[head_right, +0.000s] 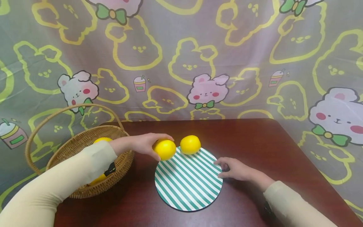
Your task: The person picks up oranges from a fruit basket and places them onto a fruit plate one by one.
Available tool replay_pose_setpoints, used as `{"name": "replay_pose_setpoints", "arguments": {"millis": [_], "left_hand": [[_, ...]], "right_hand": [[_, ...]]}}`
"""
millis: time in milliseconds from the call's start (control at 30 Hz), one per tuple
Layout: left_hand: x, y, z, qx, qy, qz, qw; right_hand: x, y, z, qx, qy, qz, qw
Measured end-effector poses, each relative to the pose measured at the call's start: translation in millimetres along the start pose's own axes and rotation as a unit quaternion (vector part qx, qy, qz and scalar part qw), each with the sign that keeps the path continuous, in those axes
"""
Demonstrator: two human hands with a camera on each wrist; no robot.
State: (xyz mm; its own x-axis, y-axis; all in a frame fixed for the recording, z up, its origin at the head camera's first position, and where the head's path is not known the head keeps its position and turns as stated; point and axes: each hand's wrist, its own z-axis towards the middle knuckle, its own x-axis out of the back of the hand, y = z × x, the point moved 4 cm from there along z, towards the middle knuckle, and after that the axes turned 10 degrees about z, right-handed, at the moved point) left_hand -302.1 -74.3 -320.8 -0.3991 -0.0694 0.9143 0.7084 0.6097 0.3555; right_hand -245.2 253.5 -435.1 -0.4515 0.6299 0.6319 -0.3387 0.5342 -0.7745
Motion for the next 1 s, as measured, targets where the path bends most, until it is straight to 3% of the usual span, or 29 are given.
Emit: {"name": "replay_pose_setpoints", "arguments": {"millis": [233, 567, 733, 1000], "left_hand": [[-2.7, 2.3, 3.9, 0.023, -0.044, 0.014, 0.9987], [-12.1, 18.0, 15.9, 0.041, -0.086, -0.028, 0.9951], [-10.1, 28.7, 23.1, 0.06, -0.081, -0.024, 0.9946], [-22.0, 31.1, 28.9, 0.09, -0.062, -0.089, 0.99]], "right_hand": [[1.3, -1.2, 0.5, 0.008, 0.002, -0.004, 1.0], [0.5, 0.9, -0.4, -0.003, 0.001, -0.003, 1.0], [-0.6, 1.0, 0.4, -0.003, 0.0, -0.007, 1.0], [-0.7, 0.3, 1.1, -0.008, -0.001, -0.004, 1.0]]}}
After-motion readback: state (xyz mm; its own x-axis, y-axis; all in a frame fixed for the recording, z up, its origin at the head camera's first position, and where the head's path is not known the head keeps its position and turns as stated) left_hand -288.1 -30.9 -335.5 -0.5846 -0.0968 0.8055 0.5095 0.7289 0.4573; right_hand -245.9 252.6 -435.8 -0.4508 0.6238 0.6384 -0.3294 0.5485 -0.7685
